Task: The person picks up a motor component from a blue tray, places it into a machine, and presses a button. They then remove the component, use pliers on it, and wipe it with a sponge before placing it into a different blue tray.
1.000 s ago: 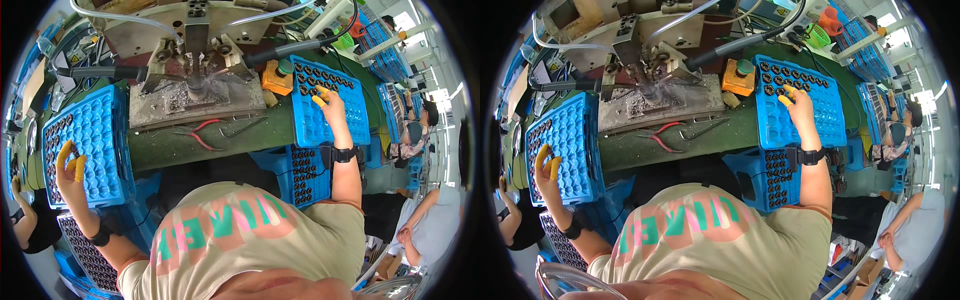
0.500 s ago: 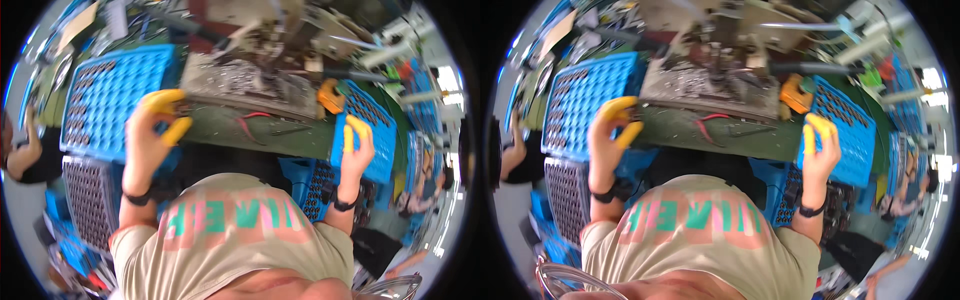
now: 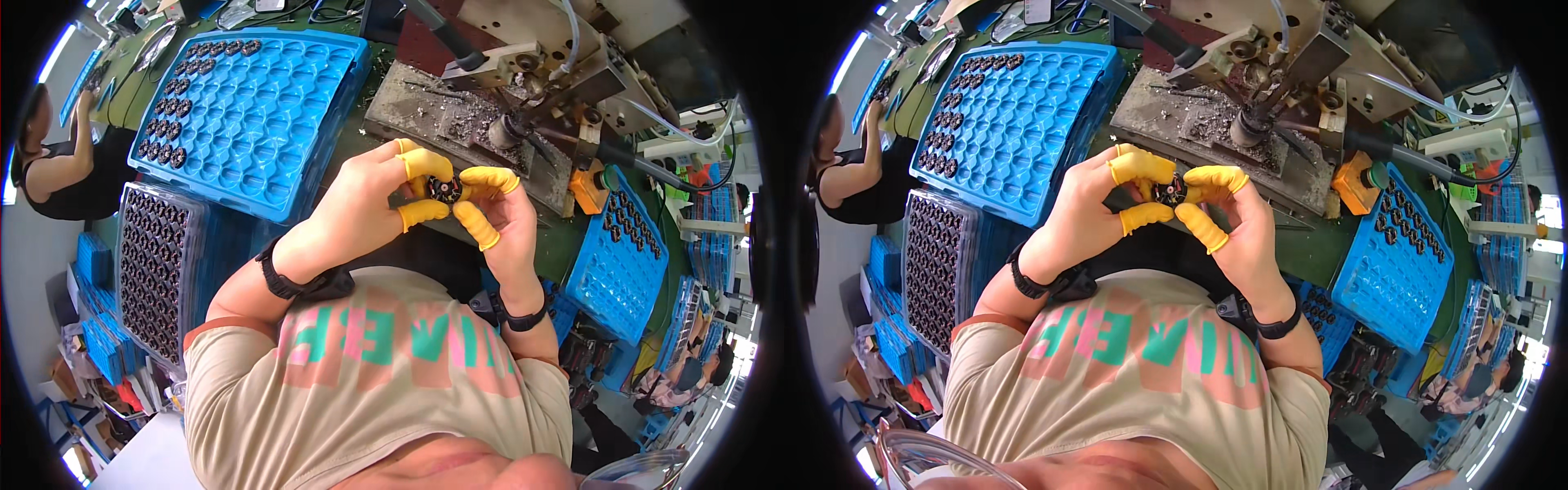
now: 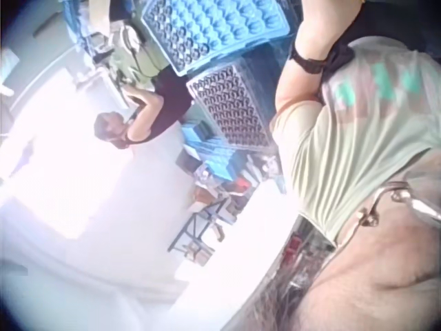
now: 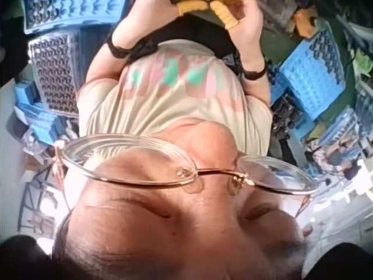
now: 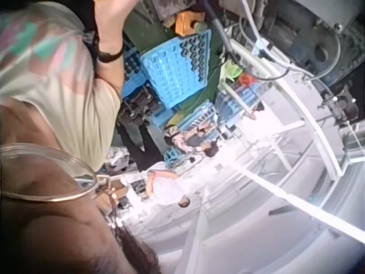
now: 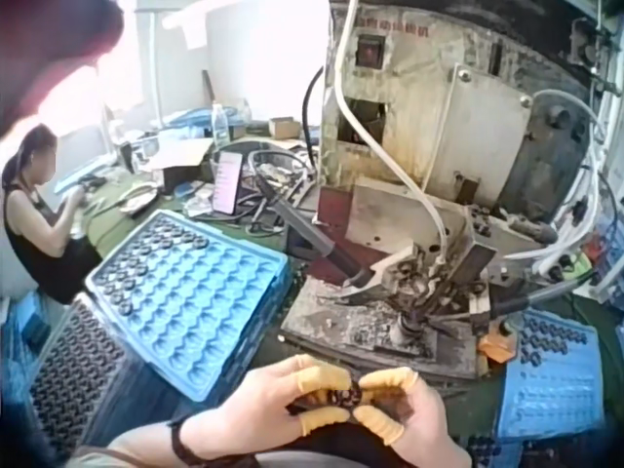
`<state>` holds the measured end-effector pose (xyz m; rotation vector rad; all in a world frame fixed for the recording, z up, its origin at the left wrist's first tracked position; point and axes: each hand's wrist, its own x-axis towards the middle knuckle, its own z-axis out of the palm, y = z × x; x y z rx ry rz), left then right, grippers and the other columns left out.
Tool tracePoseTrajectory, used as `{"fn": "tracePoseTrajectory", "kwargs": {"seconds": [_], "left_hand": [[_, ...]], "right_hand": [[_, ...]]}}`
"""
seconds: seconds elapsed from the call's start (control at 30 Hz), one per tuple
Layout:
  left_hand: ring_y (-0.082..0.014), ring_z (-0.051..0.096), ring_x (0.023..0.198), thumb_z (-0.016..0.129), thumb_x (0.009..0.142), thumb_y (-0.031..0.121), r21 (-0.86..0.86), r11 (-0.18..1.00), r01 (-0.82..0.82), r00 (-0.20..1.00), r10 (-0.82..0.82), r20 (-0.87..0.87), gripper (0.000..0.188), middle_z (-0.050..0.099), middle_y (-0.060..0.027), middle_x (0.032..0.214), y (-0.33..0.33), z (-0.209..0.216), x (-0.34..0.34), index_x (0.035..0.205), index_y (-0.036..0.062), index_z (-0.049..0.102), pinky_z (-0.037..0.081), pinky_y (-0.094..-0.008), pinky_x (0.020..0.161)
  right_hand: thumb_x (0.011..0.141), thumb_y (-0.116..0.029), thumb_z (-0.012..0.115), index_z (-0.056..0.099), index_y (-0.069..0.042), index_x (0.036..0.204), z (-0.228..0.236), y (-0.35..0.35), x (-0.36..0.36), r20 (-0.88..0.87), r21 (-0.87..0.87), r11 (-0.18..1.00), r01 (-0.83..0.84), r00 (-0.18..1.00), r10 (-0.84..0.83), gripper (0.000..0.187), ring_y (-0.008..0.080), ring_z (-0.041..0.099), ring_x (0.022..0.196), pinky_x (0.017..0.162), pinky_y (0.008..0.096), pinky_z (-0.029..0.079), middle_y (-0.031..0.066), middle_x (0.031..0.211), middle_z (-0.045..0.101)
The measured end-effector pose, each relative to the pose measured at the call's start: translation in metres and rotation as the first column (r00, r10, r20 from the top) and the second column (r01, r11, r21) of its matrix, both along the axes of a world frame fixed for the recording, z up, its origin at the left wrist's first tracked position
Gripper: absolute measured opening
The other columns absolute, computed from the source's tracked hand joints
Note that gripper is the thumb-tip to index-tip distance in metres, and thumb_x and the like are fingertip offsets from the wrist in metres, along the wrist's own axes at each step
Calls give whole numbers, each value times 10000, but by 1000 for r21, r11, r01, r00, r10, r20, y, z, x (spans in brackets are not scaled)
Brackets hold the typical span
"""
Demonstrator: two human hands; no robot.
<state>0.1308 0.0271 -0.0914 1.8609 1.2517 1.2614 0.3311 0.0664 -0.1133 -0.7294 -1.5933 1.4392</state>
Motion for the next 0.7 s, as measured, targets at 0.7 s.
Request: {"fn": "tracePoseTrajectory", "kwargs": {"seconds": [0.7], "left_hand": [[-177,542,695,818,670,36,60,979,-194,979,197,-54,503,574,-54,876,7,-6,-23,1142,72,647,483,-277,641]], "right_hand": [[903,9,644,617,14,1098,-15,6,27,63,175,921,349,929,-364,198,165,645,957,881,294,490,102,1017,679]]}}
